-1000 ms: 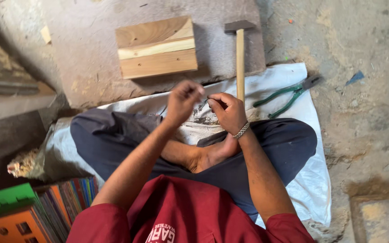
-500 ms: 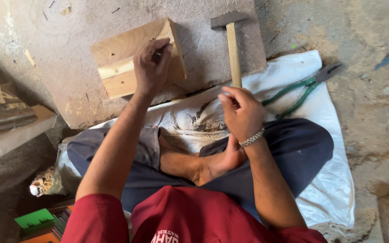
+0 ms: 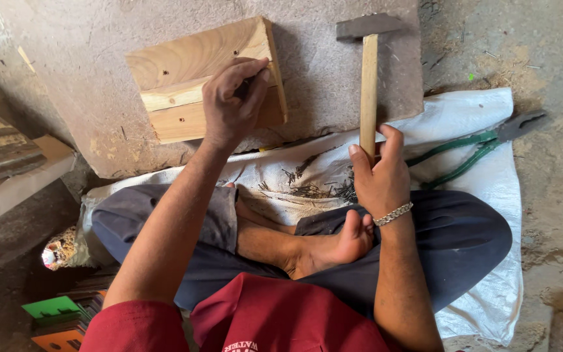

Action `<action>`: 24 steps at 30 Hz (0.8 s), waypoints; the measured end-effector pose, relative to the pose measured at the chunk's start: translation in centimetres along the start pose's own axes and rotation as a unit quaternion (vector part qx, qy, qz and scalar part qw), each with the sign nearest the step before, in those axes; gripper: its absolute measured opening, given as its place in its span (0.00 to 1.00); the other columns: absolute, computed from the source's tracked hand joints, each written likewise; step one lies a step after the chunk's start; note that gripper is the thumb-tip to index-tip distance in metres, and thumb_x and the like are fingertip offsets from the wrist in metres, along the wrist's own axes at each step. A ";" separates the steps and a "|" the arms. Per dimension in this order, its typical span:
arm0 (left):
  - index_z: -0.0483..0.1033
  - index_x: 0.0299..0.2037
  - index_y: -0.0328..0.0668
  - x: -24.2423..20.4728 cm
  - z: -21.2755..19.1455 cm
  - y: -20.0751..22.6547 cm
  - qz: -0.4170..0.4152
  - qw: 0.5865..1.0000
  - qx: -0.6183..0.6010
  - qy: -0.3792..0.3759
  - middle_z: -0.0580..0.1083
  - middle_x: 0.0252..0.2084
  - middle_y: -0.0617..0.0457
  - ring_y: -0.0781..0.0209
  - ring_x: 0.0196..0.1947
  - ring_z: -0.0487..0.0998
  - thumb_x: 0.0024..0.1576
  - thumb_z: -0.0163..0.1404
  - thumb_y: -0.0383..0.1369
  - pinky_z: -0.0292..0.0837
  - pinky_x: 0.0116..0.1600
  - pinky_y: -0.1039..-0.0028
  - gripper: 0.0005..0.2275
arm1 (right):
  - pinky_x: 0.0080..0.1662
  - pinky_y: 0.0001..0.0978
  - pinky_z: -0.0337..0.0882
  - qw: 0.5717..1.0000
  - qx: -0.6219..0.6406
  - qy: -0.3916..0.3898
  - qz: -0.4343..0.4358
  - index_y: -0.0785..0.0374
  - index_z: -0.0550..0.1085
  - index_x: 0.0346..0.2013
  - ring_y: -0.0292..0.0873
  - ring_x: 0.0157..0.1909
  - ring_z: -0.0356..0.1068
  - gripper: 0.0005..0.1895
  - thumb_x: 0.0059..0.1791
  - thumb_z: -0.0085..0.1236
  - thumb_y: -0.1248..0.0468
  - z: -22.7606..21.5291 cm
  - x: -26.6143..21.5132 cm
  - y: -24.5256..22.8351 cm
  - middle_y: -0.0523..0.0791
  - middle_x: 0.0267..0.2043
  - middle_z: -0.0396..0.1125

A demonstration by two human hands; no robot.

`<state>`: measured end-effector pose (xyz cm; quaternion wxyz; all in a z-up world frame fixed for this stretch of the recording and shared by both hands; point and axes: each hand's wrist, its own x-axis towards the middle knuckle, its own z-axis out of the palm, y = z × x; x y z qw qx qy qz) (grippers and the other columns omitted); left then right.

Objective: The person assembles a small wooden box by nailing wooden planks together using a hammer and nails. The person sits on the floor, aligns the planks, and hammers nails into pre-drilled holes to secure the structure.

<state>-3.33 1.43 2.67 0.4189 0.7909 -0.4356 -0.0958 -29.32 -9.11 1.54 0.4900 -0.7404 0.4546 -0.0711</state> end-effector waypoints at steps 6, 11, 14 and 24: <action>0.81 0.45 0.37 -0.3 0.4 -1.1 0.008 1.000 -0.024 0.004 0.81 0.42 0.49 0.59 0.40 0.85 0.62 0.58 0.24 0.82 0.44 0.72 0.04 | 0.26 0.28 0.71 0.915 0.363 -0.116 0.135 0.60 0.62 0.65 0.35 0.24 0.67 0.23 0.56 0.51 0.60 -0.9 0.2 -0.8 0.45 0.30 0.68; 0.81 0.45 0.39 -0.7 0.9 -2.4 0.048 0.998 -0.042 0.013 0.81 0.43 0.50 0.59 0.40 0.84 0.59 0.59 0.23 0.82 0.45 0.71 0.06 | 0.25 0.27 0.70 0.834 0.513 -0.143 0.144 0.55 0.52 0.73 0.33 0.24 0.66 0.33 0.55 0.50 0.64 -0.9 0.2 -2.3 0.45 0.34 0.69; 0.82 0.44 0.41 -0.6 1.3 -2.8 0.052 0.998 -0.024 0.020 0.81 0.41 0.51 0.59 0.38 0.84 0.56 0.59 0.23 0.81 0.44 0.70 0.08 | 0.25 0.31 0.66 0.925 0.354 -0.100 0.094 0.54 0.51 0.78 0.36 0.25 0.62 0.38 0.55 0.51 0.66 -0.6 -0.9 -3.6 0.47 0.34 0.65; 0.59 0.72 0.49 -0.3 0.8 -2.7 -0.053 0.989 -0.141 0.005 0.82 0.37 0.55 0.62 0.35 0.85 0.54 0.62 0.25 0.81 0.45 0.73 0.35 | 0.42 0.46 0.74 0.961 -0.139 0.022 -0.240 0.61 0.65 0.71 0.53 0.38 0.73 0.29 0.55 0.57 0.66 0.0 -6.1 -9.4 0.53 0.39 0.71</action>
